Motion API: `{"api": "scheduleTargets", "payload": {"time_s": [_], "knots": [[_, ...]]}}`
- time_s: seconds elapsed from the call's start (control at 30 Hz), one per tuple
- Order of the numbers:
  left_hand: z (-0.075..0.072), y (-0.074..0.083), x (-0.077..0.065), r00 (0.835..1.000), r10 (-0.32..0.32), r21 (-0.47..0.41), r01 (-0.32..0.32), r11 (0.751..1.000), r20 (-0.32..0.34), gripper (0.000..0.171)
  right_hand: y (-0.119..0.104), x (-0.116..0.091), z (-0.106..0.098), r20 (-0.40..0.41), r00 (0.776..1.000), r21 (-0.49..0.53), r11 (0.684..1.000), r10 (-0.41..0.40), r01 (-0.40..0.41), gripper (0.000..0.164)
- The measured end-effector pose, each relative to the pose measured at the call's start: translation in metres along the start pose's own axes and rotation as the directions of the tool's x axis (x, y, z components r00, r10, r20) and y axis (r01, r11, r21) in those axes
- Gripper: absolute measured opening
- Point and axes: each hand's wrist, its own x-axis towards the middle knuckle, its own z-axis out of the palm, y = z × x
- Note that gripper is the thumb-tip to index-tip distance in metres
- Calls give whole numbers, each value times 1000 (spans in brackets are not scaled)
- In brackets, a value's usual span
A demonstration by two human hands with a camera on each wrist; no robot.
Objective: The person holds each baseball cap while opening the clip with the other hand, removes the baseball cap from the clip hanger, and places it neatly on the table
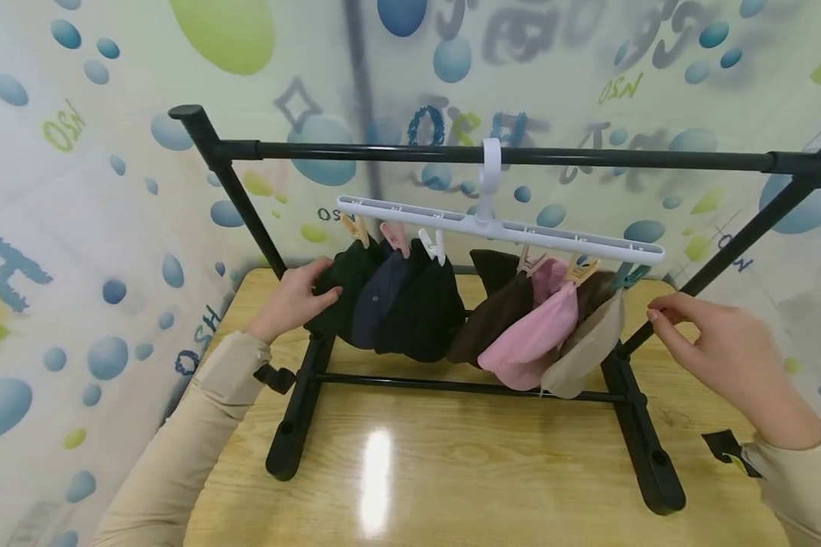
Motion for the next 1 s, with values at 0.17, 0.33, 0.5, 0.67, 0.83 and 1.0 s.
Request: {"api": "scheduleTargets", "payload": {"time_s": [0.17, 0.33, 0.5, 0.67, 0.83, 1.0], "knots": [[3, 4, -2, 999, 20, -19, -20, 1000, 42, 14, -10, 8, -16, -69, 997, -31, 999, -18, 16, 13], [7, 7, -3, 998, 23, -19, -22, 1000, 64, 17, -24, 21, -23, -62, 995, -38, 996, -79, 77, 15], [13, 7, -5, 995, 21, -70, -14, 997, 98, 18, -40, 38, -18, -95, 976, 29, 980, -195, 198, 15], [13, 10, -11, 993, 49, -115, -37, 993, 107, 19, -62, 56, -7, -120, 938, 109, 934, -327, 339, 33], [10, 14, -15, 991, 79, -132, -65, 989, 108, 18, -87, 71, 6, -105, 909, 137, 899, -404, 416, 50], [8, 19, -19, 990, 96, -120, -83, 989, 103, 11, -107, 84, 22, -121, 872, 165, 857, -474, 488, 40]]}}
